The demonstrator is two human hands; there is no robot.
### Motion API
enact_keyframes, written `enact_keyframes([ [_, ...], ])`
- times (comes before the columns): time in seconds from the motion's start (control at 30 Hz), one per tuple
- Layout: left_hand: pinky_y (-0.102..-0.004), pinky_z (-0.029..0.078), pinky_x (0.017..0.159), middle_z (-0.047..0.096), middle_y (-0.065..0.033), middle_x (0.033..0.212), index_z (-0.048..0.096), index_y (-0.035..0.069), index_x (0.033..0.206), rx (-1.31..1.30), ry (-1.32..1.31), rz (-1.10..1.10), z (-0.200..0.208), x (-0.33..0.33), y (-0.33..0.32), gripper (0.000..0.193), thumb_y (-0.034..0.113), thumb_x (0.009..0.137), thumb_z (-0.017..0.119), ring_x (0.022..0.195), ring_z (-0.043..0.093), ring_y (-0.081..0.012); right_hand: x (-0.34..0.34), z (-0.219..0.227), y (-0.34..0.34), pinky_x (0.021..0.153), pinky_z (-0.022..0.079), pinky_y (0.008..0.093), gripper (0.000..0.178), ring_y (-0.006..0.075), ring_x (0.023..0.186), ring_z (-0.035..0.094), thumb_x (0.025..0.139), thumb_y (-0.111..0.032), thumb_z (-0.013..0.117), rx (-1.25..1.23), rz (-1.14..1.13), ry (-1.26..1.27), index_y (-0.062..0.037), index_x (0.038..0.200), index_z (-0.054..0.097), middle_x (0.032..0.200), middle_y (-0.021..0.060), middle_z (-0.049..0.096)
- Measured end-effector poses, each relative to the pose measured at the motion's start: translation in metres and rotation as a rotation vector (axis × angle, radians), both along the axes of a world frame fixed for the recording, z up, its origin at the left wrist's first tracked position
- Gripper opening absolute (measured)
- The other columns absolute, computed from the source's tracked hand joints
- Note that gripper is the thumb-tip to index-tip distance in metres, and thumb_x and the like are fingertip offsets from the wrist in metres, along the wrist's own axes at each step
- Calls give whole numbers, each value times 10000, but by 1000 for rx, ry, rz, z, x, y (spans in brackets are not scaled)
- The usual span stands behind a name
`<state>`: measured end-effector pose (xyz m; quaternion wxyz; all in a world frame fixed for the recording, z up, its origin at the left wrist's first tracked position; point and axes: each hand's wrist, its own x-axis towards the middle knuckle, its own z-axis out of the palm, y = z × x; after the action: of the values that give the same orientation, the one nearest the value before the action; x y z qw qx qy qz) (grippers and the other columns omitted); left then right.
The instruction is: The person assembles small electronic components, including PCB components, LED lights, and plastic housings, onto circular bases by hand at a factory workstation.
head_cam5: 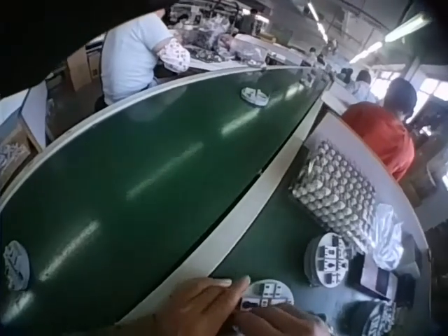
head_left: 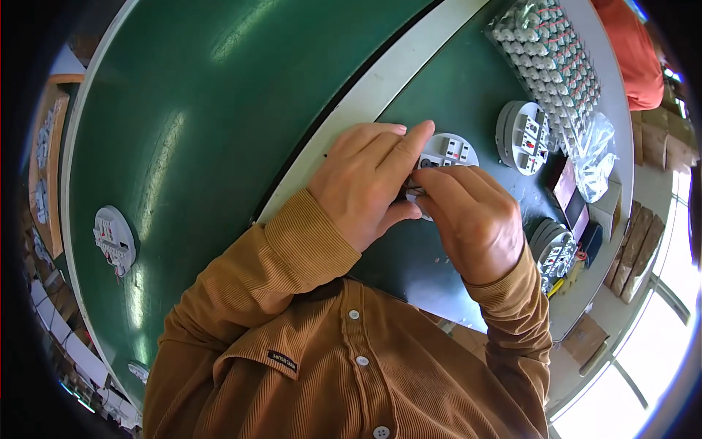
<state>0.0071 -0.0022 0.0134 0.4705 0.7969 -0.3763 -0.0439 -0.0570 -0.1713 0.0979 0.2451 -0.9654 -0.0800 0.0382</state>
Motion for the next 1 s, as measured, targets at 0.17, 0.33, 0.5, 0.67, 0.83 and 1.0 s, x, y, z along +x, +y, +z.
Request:
enact_keyframes([
  [0.17,-423,495,1046,714,-104,1266,587,26,1487,-39,-24,-20,-7,5,-4,883,151,680,924,1165,656,-296,1,-10,-9,753,541,347,307,258,826,650,823,25,773,11,53,-73,-4,1126,734,1016,84,720],
  [0.33,-419,509,1010,700,-109,1241,593,40,1463,-83,-46,-57,0,11,-10,858,114,678,931,1124,657,-302,-22,-3,-13,870,565,335,322,297,962,706,865,25,765,241,-125,-127,5,1185,733,1169,135,745],
  [0.5,-410,515,964,670,-84,1151,629,81,1354,-126,22,-5,1,0,1,753,46,665,929,1057,637,-281,-104,-37,-35,921,572,363,370,335,1032,715,888,11,763,-84,-611,-369,4,1257,728,1234,166,733],
  [0.67,-387,526,878,651,-45,1082,675,105,1211,-61,26,-86,0,5,-7,598,23,673,922,969,626,-248,-130,-67,-53,903,576,374,447,337,1011,709,891,-8,764,-250,-720,-338,-22,1332,695,1246,174,715],
  [0.83,-363,525,818,633,-25,1030,691,106,1133,-50,36,-56,-8,4,-1,514,14,680,914,892,617,-223,-105,-22,-49,877,576,360,517,308,989,720,889,-30,762,31,-579,-200,-29,1396,662,1221,157,728],
  [1.0,-342,531,795,641,-26,1019,706,89,1138,-96,68,-89,-14,8,2,495,-6,693,901,854,621,-206,-37,39,-19,813,568,338,511,288,922,714,872,-56,771,-296,-87,67,-44,1373,674,1186,126,741],
])
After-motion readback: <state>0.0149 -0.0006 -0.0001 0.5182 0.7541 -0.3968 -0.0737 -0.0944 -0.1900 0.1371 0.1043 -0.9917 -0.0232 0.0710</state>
